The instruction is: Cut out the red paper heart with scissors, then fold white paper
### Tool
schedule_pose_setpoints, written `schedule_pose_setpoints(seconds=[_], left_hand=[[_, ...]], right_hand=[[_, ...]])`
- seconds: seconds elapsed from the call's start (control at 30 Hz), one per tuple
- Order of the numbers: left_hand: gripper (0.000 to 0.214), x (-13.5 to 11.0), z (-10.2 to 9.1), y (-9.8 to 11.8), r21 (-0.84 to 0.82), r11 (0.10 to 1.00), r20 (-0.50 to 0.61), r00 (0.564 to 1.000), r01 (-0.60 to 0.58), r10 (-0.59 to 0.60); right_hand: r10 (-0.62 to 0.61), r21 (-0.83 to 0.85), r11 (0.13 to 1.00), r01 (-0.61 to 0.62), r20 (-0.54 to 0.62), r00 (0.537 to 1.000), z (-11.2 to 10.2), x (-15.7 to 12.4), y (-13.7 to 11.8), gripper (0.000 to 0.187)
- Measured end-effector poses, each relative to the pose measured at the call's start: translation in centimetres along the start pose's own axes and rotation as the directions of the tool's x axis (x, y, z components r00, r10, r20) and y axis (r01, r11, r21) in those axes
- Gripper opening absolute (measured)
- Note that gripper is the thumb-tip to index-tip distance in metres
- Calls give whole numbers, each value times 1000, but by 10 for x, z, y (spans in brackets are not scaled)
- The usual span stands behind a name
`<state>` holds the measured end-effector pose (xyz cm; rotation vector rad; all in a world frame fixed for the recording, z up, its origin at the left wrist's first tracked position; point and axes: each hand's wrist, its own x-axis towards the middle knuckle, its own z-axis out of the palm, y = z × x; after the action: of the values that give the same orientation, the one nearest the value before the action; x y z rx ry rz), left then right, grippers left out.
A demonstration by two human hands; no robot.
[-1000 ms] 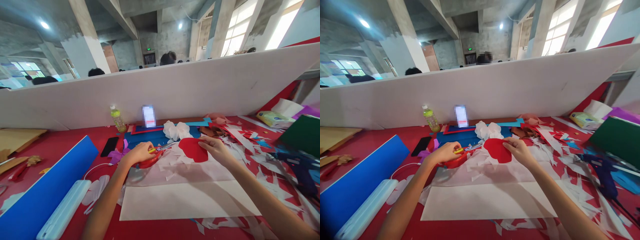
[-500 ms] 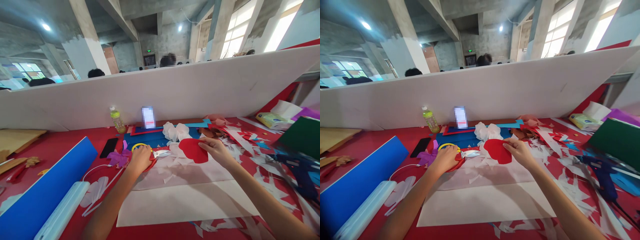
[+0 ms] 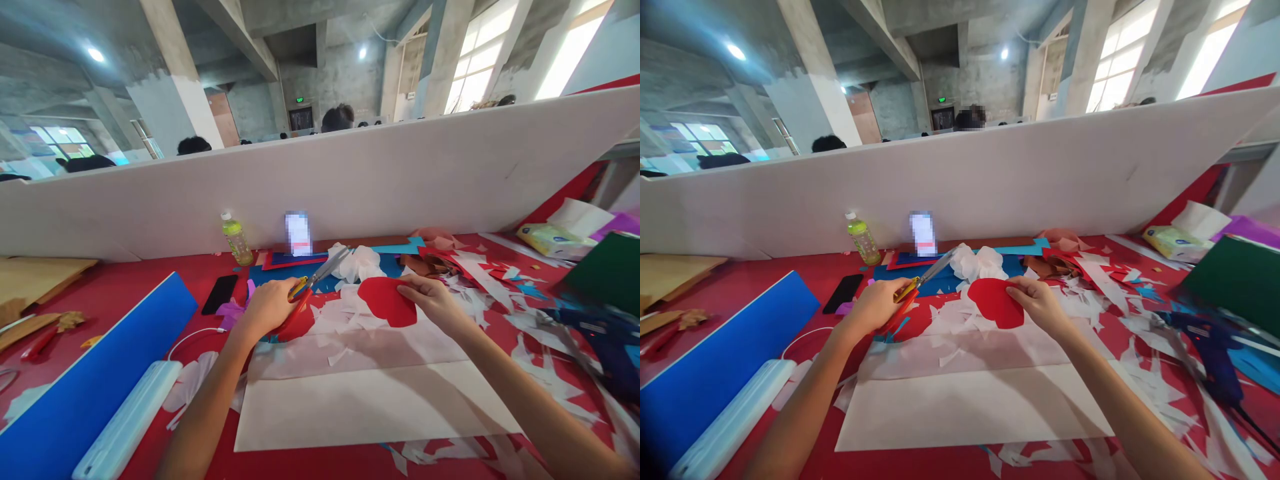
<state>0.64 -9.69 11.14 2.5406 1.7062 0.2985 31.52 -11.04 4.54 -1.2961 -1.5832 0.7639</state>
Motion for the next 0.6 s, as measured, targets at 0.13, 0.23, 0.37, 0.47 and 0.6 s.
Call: schedule_pose_setpoints(seconds=[0.13, 0.23, 0.37, 0.47, 0.6], left_hand=[[34, -1, 1, 2, -73, 997, 50, 999, -6, 10], [45, 0, 3, 3, -4, 1000, 81, 997, -2, 2], [47, 1, 8, 7, 13, 999, 139, 990, -32, 30], [39, 2, 13, 14, -27, 998, 177, 983, -51, 55], [24, 3, 22, 22, -163, 983, 220, 968, -83, 118]], right_hand=[[0, -10, 1000, 0, -3, 1000, 1, 0, -1, 33], [0, -6, 1000, 0, -10, 1000, 1, -2, -3, 32], [2, 9, 1000, -2, -31, 1000, 2, -3, -7, 31], [-10, 19, 1000, 11, -74, 997, 3, -4, -10, 31], [-8, 79, 997, 18, -126, 992, 3, -5, -13, 30]])
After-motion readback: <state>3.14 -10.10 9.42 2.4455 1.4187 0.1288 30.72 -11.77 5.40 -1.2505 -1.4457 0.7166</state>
